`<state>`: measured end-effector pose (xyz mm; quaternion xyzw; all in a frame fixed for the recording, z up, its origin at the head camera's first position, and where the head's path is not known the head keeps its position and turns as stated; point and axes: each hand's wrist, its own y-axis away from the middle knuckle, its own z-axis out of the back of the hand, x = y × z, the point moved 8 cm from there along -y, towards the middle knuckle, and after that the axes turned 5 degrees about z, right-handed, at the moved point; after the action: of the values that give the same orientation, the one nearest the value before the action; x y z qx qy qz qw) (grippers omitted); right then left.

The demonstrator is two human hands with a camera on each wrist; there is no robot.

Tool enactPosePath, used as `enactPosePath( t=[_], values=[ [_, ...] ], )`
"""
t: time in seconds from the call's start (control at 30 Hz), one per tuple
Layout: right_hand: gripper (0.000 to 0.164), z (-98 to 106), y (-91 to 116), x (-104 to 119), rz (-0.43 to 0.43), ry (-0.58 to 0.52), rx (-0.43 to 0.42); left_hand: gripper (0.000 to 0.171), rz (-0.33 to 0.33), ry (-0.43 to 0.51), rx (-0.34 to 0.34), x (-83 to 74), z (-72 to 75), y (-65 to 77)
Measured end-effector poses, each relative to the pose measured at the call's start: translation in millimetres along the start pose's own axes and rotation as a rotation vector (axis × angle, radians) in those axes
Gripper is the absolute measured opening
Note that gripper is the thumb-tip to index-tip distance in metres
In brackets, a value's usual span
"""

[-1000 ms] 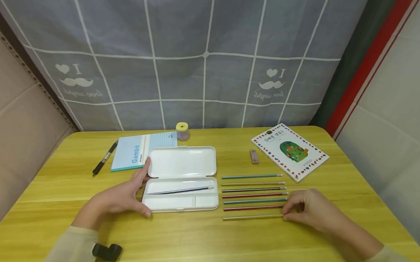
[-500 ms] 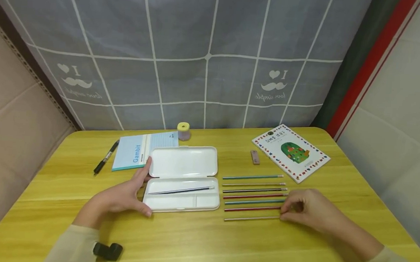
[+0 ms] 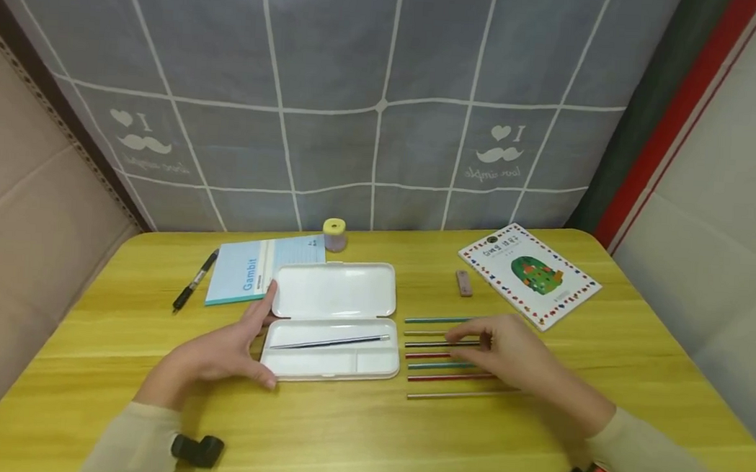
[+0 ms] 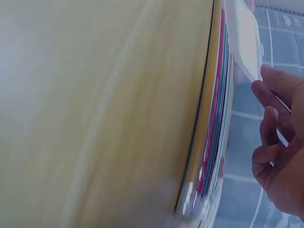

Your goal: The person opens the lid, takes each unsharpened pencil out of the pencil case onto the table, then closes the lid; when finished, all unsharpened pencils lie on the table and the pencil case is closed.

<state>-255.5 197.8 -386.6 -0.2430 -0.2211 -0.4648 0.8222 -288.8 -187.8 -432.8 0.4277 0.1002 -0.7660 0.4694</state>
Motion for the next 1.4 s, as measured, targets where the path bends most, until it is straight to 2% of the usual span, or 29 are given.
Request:
enactPosePath(
  t=[0.17, 0.47, 0.6, 0.87, 1.03, 1.2, 1.4],
  values=[
    [0.015, -13, -17, 12, -0.025, 0.031, 0.000, 0.153, -0.004, -0.013, -0.014, -1.4, -0.5, -2.4],
    [0.019, -40, -49, 35, 0.020, 0.019, 0.007, 0.153, -0.005, -0.017, -0.022, -0.6, -0.8, -0.7],
    [0.020, -47, -60, 38, -0.006, 0.015, 0.028, 0.153, -0.006, -0.009, -0.015, -2.1, 0.4, -0.6],
    [0.016, -62, -80, 46, -0.035, 0.142, 0.068, 0.154, 0.003, 0.019, -0.002, 0.7, 1.2, -1.7],
    [0.016, -73, -88, 52, -0.022, 0.192, 0.088, 0.154, 0.014, 0.005, -0.007, 2.3, 1.7, -1.5],
    [0.007, -80, -91, 57, 0.018, 0.241, 0.084, 0.154, 0.017, -0.004, -0.014, 1.7, 2.0, -2.0],
    [0.004, -82, -91, 58, 0.042, 0.241, 0.084, 0.154, 0.019, 0.004, -0.008, 2.9, 1.1, -2.6]
  ],
)
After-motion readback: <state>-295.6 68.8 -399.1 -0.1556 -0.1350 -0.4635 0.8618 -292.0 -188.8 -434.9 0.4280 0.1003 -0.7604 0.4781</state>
